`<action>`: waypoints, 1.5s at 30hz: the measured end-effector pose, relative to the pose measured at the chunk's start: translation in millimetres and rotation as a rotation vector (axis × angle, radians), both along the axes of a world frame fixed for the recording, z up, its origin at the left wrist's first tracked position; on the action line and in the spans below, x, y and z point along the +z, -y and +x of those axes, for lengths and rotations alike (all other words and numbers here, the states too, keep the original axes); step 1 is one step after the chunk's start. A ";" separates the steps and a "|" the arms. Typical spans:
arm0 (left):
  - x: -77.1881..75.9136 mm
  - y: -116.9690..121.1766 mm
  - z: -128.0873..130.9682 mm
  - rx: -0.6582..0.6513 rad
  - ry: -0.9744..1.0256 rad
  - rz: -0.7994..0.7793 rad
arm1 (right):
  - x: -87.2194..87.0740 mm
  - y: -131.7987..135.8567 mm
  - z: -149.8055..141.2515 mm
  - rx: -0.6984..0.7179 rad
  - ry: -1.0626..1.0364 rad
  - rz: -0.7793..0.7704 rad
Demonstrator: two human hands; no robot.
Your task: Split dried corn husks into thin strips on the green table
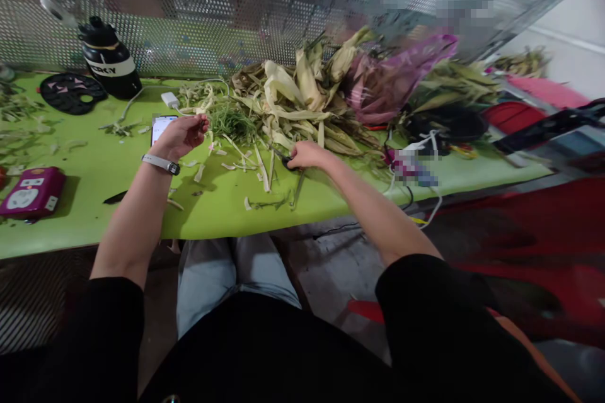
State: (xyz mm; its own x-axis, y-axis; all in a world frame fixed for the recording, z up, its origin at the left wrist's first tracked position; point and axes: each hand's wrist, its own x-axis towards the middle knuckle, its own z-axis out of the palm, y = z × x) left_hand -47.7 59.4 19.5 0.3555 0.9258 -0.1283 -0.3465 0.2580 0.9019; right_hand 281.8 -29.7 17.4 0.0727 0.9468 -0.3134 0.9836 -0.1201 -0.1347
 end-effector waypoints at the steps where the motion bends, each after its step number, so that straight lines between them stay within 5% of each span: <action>1: 1.1 -0.5 -1.9 -0.004 0.018 -0.004 | -0.7 -0.2 4.0 -0.026 -0.053 -0.024; 8: 12.2 0.4 -12.3 0.047 0.039 -0.003 | 0.7 1.7 19.8 -0.185 -0.290 -0.113; 13: 13.9 3.9 -10.0 0.060 0.001 0.012 | 9.0 11.2 22.3 -0.309 -0.645 -0.187; 20: 13.8 3.9 -10.0 0.093 -0.066 0.021 | 14.5 18.9 6.3 -0.215 -1.063 -0.276; 28: 23.2 8.4 -26.1 -0.136 -0.087 0.013 | -2.0 7.0 -47.6 -0.076 -1.501 -0.413; 35: 19.4 5.2 -30.4 -0.176 -0.092 0.027 | -8.2 -10.9 -76.0 -0.135 -1.537 -0.496; 45: 26.3 11.6 -25.9 -0.176 -0.096 -0.021 | -18.8 -38.8 -101.5 -0.224 -1.668 -0.418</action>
